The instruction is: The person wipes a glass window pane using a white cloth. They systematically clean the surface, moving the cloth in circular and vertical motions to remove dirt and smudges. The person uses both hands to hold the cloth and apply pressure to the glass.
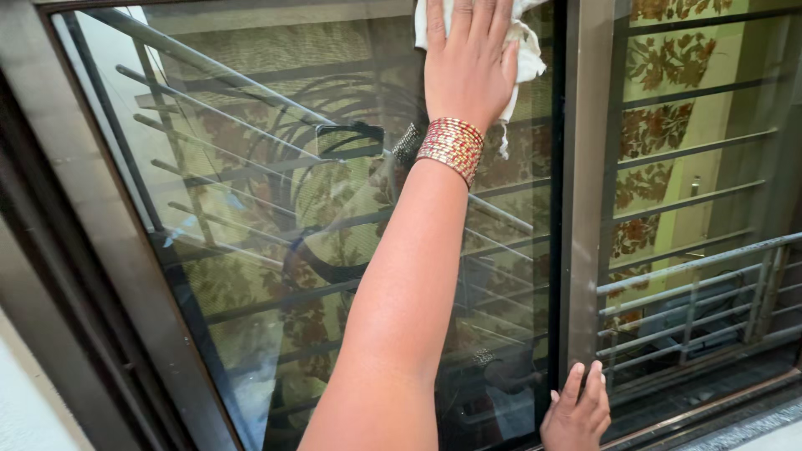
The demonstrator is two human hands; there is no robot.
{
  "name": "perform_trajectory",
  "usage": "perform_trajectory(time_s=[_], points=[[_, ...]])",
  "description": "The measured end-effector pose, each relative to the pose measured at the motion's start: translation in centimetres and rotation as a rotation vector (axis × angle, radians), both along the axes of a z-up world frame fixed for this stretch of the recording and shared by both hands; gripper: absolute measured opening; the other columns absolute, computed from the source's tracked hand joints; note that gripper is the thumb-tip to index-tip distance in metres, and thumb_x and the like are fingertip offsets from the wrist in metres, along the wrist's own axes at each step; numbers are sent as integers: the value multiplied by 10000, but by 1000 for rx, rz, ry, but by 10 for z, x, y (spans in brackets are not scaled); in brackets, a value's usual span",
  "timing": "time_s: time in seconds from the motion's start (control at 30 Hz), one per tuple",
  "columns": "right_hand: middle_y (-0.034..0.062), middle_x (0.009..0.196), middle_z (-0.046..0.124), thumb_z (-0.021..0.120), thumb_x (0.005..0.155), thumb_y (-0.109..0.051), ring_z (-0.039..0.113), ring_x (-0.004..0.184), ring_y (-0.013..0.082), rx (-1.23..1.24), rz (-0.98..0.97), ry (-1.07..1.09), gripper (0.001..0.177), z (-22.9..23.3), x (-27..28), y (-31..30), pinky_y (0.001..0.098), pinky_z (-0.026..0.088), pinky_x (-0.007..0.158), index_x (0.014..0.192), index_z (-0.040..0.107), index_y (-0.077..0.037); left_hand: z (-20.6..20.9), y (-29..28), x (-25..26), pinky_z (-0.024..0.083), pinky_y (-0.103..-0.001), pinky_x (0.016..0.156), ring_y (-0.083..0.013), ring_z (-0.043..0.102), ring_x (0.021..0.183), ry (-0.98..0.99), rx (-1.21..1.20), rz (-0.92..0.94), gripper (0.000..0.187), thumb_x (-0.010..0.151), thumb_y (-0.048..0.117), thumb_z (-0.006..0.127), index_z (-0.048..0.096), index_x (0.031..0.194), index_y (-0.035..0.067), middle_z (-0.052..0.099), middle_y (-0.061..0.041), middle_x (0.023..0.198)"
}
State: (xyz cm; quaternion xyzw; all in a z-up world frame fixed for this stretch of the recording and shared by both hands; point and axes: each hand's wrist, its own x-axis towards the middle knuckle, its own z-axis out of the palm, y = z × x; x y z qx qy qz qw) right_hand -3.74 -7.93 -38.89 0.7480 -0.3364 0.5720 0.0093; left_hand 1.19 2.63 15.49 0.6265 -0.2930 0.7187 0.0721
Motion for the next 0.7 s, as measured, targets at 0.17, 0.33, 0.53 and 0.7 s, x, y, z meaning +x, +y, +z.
perform_trajectory(time_s=[0.17, 0.33, 0.53, 0.7], points=[[166, 1693, 410, 768, 819, -208, 496, 1445, 396, -17, -22, -126, 901, -5, 7, 3, 547, 450, 1096, 1629, 382, -128, -2, 36, 0, 73, -582, 1316, -273, 177, 1592, 18, 15, -20, 666, 1076, 435, 500, 306, 1638, 134, 283, -67, 1700], [142, 1705, 423, 776, 798, -214, 505, 1441, 385, -8, 3, -189, 925, -3, 9, 5, 544, 450, 1113, 1641, 399, -162, -1, 70, -6, 70, -580, 1318, -267, 157, 1604, 47, 16, 25, 688, 1084, 438, 497, 246, 1659, 154, 230, -60, 1723], [151, 1710, 417, 743, 821, -185, 491, 1431, 384, 25, 62, -183, 881, -3, 2, 11, 524, 440, 1113, 1638, 415, -166, -4, 65, -17, 62, -559, 1332, -261, 113, 1626, 97, -15, 68, 700, 1101, 434, 473, 188, 1682, 167, 167, -51, 1750], [141, 1677, 419, 728, 828, -181, 493, 1382, 385, -1, 83, -229, 823, -1, 3, 7, 541, 438, 1114, 1598, 438, -153, -3, 35, -16, 52, -547, 1346, -269, 87, 1639, 84, -70, 59, 695, 1122, 422, 462, 164, 1695, 164, 146, -50, 1765]])
